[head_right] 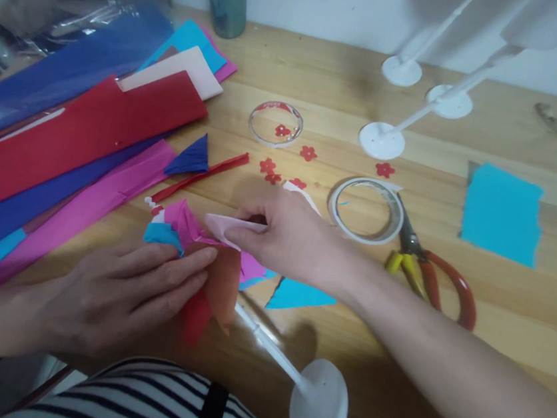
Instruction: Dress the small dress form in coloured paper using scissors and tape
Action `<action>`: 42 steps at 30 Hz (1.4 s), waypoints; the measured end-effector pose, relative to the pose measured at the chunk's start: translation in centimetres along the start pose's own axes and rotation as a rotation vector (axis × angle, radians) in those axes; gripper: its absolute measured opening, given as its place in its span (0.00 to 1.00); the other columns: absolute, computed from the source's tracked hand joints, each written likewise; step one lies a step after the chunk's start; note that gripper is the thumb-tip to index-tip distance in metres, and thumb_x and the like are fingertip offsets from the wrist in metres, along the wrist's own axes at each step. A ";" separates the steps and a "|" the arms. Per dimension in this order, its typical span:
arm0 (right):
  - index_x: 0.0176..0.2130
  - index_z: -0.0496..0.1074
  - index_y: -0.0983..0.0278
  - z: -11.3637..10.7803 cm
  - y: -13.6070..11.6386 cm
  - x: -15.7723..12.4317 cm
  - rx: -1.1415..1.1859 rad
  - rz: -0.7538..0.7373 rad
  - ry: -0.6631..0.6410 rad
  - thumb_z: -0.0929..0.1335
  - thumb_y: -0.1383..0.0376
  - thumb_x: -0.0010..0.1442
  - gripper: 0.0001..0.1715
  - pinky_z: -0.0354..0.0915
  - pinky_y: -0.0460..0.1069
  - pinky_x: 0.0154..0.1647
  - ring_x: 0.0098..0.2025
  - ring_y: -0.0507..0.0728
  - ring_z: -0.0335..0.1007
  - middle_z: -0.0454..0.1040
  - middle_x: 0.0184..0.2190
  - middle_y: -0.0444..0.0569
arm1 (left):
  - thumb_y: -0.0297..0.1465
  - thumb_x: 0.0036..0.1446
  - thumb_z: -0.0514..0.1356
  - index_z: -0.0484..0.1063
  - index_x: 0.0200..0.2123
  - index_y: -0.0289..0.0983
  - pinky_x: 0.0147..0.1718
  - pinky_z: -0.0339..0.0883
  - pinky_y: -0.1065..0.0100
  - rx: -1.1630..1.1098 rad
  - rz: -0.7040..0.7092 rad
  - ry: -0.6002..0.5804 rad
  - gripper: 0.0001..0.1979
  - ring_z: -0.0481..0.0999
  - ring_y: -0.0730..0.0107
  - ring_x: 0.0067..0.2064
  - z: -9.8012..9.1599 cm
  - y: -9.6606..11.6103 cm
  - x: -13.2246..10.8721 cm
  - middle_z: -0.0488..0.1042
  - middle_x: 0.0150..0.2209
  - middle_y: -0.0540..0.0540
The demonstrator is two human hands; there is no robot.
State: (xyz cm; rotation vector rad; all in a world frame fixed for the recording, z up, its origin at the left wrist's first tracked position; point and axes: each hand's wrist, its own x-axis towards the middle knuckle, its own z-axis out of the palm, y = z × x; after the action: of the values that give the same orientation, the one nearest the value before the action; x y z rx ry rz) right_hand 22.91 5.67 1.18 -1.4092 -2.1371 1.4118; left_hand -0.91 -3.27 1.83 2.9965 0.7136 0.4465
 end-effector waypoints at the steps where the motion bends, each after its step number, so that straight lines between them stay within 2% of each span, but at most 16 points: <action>1: 0.20 0.73 0.61 0.0 -0.1 0.0 -0.026 0.002 -0.010 0.73 0.49 0.58 0.24 0.47 0.49 0.22 0.22 0.50 0.54 0.62 0.17 0.41 | 0.24 0.70 0.47 0.73 0.55 0.27 0.46 0.69 0.60 -0.013 -0.002 -0.003 0.18 0.75 0.58 0.49 0.0 0.0 0.1 0.74 0.60 0.30; 4: 0.21 0.71 0.60 0.0 -0.3 -0.1 -0.101 -0.003 -0.060 0.70 0.53 0.62 0.23 0.47 0.49 0.23 0.23 0.51 0.54 0.61 0.17 0.41 | 0.26 0.73 0.43 0.67 0.62 0.24 0.50 0.69 0.60 -0.039 -0.008 0.026 0.22 0.75 0.57 0.53 0.1 0.0 0.5 0.76 0.59 0.31; 7: 0.20 0.67 0.60 -0.1 -0.2 0.0 -0.131 -0.010 -0.075 0.69 0.61 0.61 0.19 0.48 0.49 0.24 0.23 0.52 0.56 0.60 0.17 0.41 | 0.24 0.73 0.42 0.69 0.59 0.23 0.49 0.70 0.60 -0.021 -0.025 0.045 0.21 0.77 0.58 0.52 0.4 0.0 0.9 0.77 0.59 0.32; 10: 0.19 0.64 0.60 -0.2 -0.1 0.1 -0.130 -0.007 -0.065 0.69 0.63 0.60 0.21 0.47 0.49 0.24 0.23 0.51 0.54 0.57 0.17 0.41 | 0.21 0.72 0.45 0.70 0.56 0.23 0.48 0.71 0.59 0.014 -0.014 0.005 0.19 0.79 0.59 0.50 0.8 0.0 1.0 0.77 0.58 0.32; 15: 0.19 0.63 0.61 -0.2 0.0 0.1 -0.086 0.002 -0.052 0.68 0.64 0.60 0.20 0.46 0.50 0.25 0.24 0.51 0.54 0.58 0.18 0.42 | 0.22 0.72 0.46 0.70 0.57 0.24 0.47 0.73 0.61 0.022 -0.008 -0.042 0.19 0.79 0.59 0.52 0.8 0.0 0.8 0.77 0.59 0.31; 20: 0.20 0.66 0.62 -0.1 0.3 0.1 -0.047 0.016 -0.040 0.68 0.64 0.59 0.17 0.46 0.49 0.25 0.25 0.51 0.53 0.58 0.19 0.40 | 0.23 0.70 0.50 0.69 0.60 0.26 0.51 0.73 0.61 0.022 -0.030 -0.081 0.20 0.75 0.57 0.58 0.9 0.2 0.4 0.73 0.63 0.29; 23: 0.20 0.64 0.61 -0.1 0.4 0.0 -0.006 0.031 -0.016 0.68 0.64 0.59 0.18 0.47 0.49 0.26 0.25 0.51 0.53 0.58 0.19 0.41 | 0.24 0.69 0.51 0.68 0.62 0.25 0.53 0.72 0.60 0.018 -0.023 -0.102 0.21 0.74 0.56 0.60 1.0 0.2 0.3 0.70 0.65 0.28; 27: 0.20 0.62 0.60 -0.1 0.3 -0.2 0.012 0.070 0.000 0.68 0.64 0.60 0.19 0.47 0.50 0.25 0.25 0.51 0.53 0.58 0.19 0.41 | 0.23 0.70 0.48 0.70 0.60 0.26 0.51 0.73 0.61 0.038 -0.016 -0.085 0.20 0.76 0.58 0.58 1.0 0.2 0.4 0.72 0.64 0.30; 33: 0.21 0.65 0.62 0.1 0.4 -0.2 0.018 0.091 0.040 0.68 0.62 0.59 0.17 0.49 0.49 0.25 0.25 0.51 0.54 0.59 0.20 0.41 | 0.22 0.71 0.48 0.71 0.58 0.25 0.50 0.73 0.62 0.041 -0.016 -0.086 0.19 0.77 0.59 0.57 0.4 0.1 0.9 0.74 0.62 0.30; 38: 0.22 0.66 0.62 0.1 0.7 0.0 -0.007 0.101 0.055 0.67 0.59 0.59 0.17 0.50 0.49 0.25 0.25 0.51 0.54 0.59 0.20 0.41 | 0.23 0.72 0.45 0.71 0.56 0.24 0.46 0.73 0.63 0.045 0.014 -0.088 0.19 0.80 0.60 0.51 0.1 -0.1 1.2 0.76 0.60 0.31; 42: 0.21 0.64 0.61 0.0 1.0 0.0 0.011 0.083 0.058 0.68 0.59 0.58 0.18 0.50 0.48 0.25 0.25 0.52 0.55 0.60 0.20 0.42 | 0.21 0.71 0.43 0.70 0.58 0.25 0.48 0.71 0.62 0.032 -0.020 -0.072 0.21 0.79 0.59 0.54 0.4 0.1 0.9 0.75 0.62 0.32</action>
State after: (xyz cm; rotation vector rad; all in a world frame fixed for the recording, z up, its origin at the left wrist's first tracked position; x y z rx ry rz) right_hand 23.49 5.73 0.39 -1.5314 -2.0552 1.3911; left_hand -0.01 -2.94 1.73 3.0143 0.7519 0.3284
